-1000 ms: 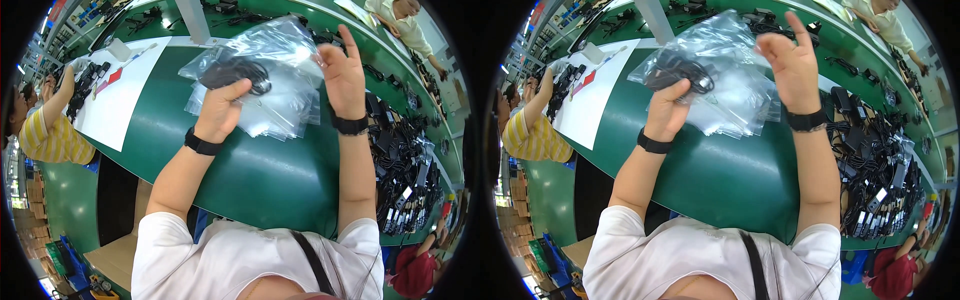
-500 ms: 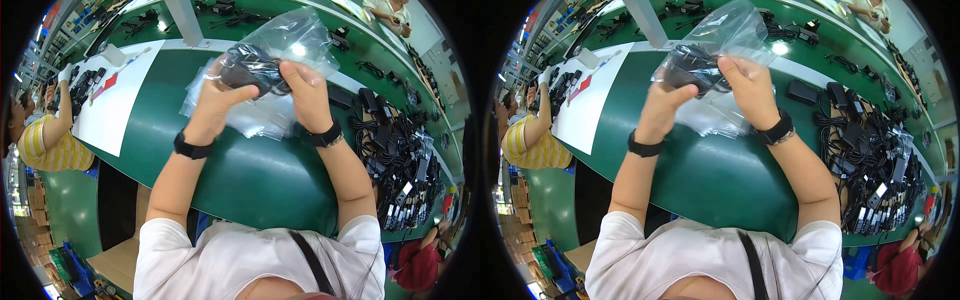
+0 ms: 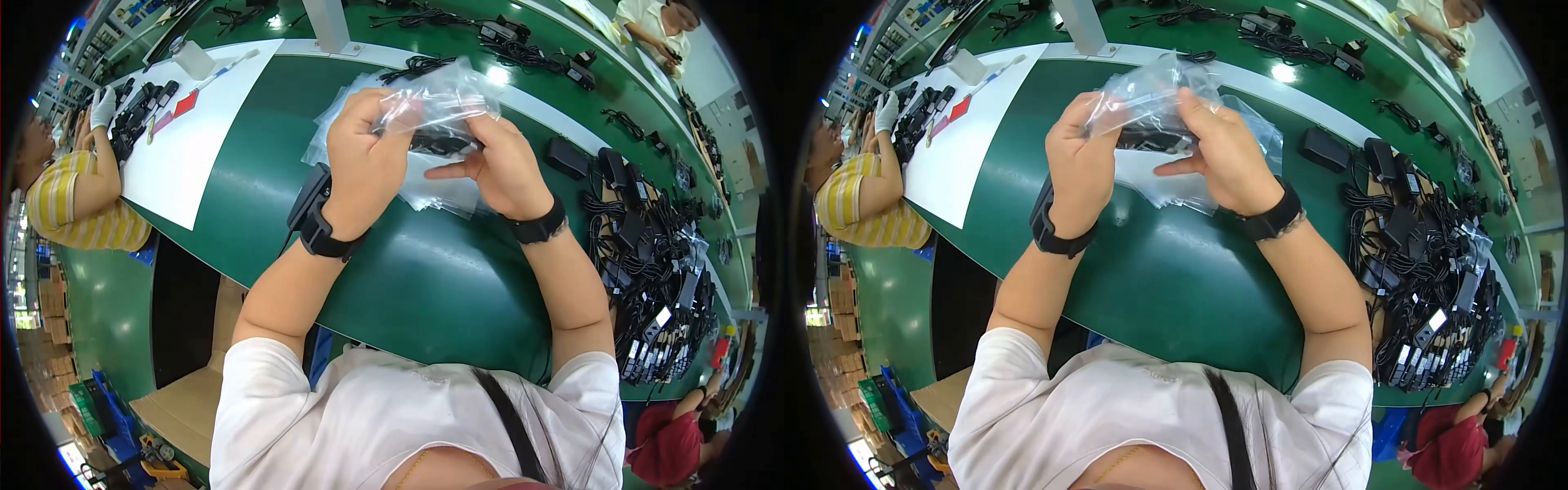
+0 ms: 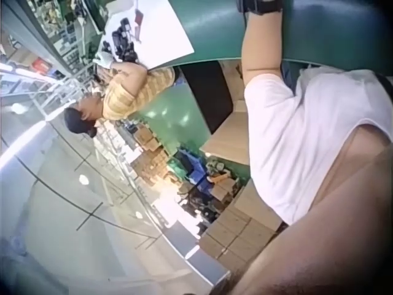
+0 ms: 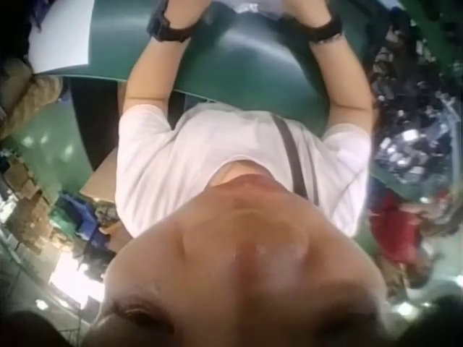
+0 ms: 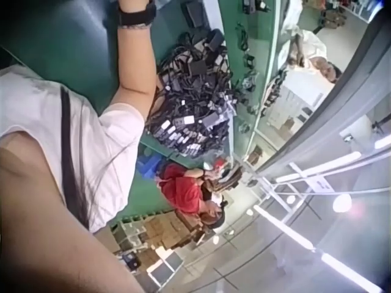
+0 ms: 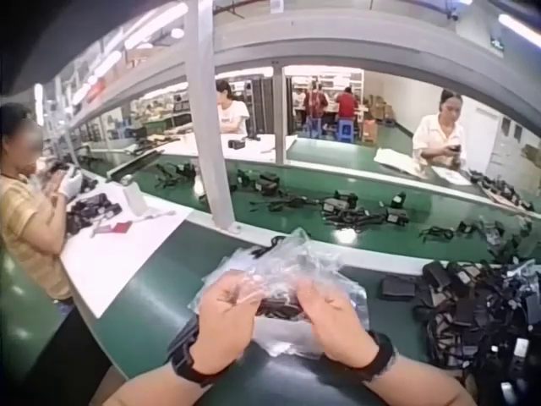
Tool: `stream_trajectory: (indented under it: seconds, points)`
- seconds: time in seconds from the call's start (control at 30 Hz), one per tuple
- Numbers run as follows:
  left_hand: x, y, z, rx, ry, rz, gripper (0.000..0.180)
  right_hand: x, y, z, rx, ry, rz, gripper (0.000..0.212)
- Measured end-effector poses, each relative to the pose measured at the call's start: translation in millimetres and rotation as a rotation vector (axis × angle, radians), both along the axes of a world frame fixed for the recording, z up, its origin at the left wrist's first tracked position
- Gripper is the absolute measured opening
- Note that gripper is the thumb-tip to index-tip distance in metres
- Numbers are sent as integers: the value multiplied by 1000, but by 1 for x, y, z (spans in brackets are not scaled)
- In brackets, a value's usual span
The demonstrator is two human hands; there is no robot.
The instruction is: The person packages power adapters by hand, picking up an adapter and its cord, winding the cord around the adapter, and sliding the unit into a plastic bag. They then set the bagged adapter aside on the table and reach for another adapter to repeat the process.
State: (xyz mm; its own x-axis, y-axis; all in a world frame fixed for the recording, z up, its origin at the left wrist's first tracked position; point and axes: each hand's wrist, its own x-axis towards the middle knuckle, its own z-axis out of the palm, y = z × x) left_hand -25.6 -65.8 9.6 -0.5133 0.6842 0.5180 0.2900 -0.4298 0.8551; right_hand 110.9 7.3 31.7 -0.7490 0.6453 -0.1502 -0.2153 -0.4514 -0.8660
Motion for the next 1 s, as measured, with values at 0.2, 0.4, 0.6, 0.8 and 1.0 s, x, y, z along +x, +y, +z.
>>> stream_trajectory:
  seconds: [0.2,0.4,0.6,0.8,1.0]
  points:
    - [-17,7,3,-191,-299,-161,15,-2,1,-22,304,2,-95,27]
    - [-15,6,7,-258,-290,-234,17,4,5,-21,575,28,-116,26]
    - [-12,5,2,-258,17,-37,23,13,16,7,169,18,192,38]
    - [2,13,21,-255,-536,-170,22,45,68,47,588,-358,217,26]
    - [-23,4,21,-242,-424,-80,25,147,252,25,1734,-1483,-334,28]
